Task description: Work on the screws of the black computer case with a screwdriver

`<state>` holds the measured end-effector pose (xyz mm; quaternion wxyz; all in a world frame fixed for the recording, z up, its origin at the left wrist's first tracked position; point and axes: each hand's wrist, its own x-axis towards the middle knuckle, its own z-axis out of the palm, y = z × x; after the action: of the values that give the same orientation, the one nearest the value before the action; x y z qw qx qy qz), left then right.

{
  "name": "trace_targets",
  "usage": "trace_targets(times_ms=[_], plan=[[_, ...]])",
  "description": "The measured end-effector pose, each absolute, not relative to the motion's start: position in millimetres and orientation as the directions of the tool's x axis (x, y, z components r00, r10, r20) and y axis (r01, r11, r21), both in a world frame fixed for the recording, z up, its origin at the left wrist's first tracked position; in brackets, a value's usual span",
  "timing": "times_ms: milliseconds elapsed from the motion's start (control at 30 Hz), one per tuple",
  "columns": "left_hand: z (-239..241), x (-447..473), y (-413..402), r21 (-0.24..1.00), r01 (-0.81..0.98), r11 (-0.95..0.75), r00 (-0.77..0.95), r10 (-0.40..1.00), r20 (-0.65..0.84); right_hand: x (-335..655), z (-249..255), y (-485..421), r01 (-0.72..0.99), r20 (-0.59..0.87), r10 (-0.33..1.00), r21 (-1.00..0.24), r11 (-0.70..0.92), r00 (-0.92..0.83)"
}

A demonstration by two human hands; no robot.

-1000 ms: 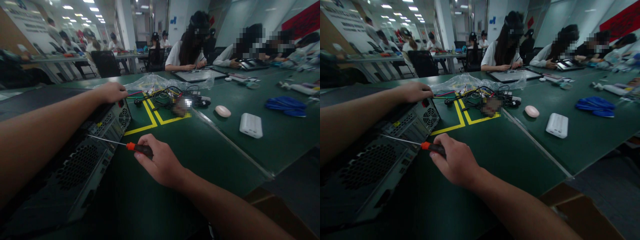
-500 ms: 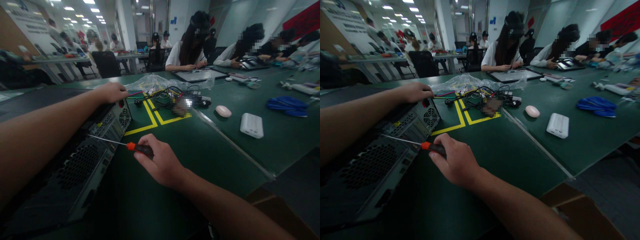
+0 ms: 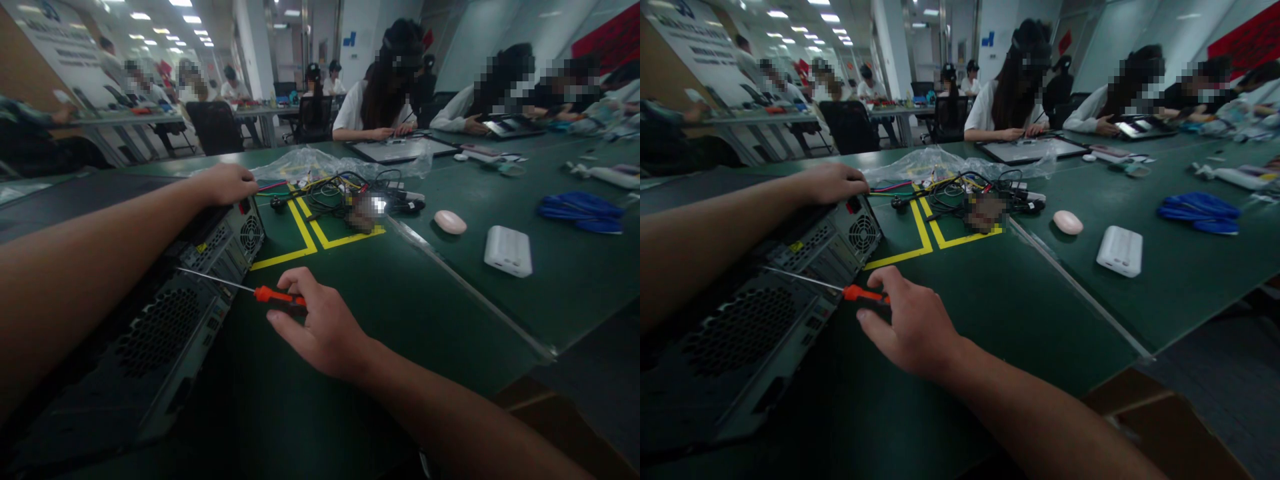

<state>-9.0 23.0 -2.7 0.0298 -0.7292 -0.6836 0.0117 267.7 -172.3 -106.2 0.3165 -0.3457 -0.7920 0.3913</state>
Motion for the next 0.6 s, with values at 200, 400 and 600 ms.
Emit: trace_targets(times_ms=[200, 400, 600], plan=[[-4.0, -10.7, 25.6, -0.072, 0.994, -0.079, 0.081, 0.996, 0.024, 268.8, -106.6, -171.3, 0.302, 0.240, 0.777, -0.823, 0.480, -0.581], [-5.4, -11.6, 28.1, -0.091, 0.994, -0.067, 0.069, 0.997, 0.021, 268.8, -106.5, -170.8, 0.305, 0.236, 0.778, -0.824, 0.478, -0.582], [-6.1, -12.8, 28.6, -0.061, 0.995, -0.079, 0.081, 0.996, 0.028, 269.3, -106.4, -170.2, 0.308, 0.226, 0.781, -0.828, 0.469, -0.583]])
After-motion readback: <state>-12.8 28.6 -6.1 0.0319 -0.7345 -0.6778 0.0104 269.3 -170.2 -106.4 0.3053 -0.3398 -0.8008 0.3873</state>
